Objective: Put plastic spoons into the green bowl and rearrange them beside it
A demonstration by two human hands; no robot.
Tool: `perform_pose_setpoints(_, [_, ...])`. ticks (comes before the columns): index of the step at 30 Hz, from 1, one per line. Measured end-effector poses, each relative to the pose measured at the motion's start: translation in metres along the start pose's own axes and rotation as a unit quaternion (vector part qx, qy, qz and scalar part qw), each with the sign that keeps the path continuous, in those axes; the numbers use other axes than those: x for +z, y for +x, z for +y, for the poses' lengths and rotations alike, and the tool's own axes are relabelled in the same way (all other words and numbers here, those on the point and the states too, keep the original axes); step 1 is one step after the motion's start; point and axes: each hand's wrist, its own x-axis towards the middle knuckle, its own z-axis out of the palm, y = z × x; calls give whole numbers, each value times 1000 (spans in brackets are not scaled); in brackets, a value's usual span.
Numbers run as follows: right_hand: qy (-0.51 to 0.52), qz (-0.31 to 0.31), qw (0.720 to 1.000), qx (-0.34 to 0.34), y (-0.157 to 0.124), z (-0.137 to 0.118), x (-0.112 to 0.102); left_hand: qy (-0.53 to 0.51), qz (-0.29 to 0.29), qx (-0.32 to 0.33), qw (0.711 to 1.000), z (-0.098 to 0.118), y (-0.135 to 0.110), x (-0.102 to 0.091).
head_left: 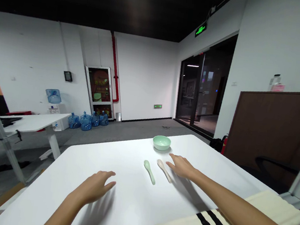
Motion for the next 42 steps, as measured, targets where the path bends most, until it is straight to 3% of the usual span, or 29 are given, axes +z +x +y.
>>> perform_pose_setpoints(16, [22,7,1000,7,5,-10,2,6,-6,3,1000,3,-2,-3])
perform_pose_setpoints(23, [-45,-73,996,13,19,-24,1,7,-8,1,1000,2,-2,-2])
perform_pose_setpoints(29, [-78,-147,986,26,22,-34,15,2,-4,3,1000,0,-3,-1])
perform_pose_setpoints(35, [-56,-167,983,55,24,-30,32,1,-1,4,1000,-3,-2,0])
perform_pose_setpoints(42, [-24,-147,987,57,28,-21,16,14,-9,1,1000,2,-3,-3])
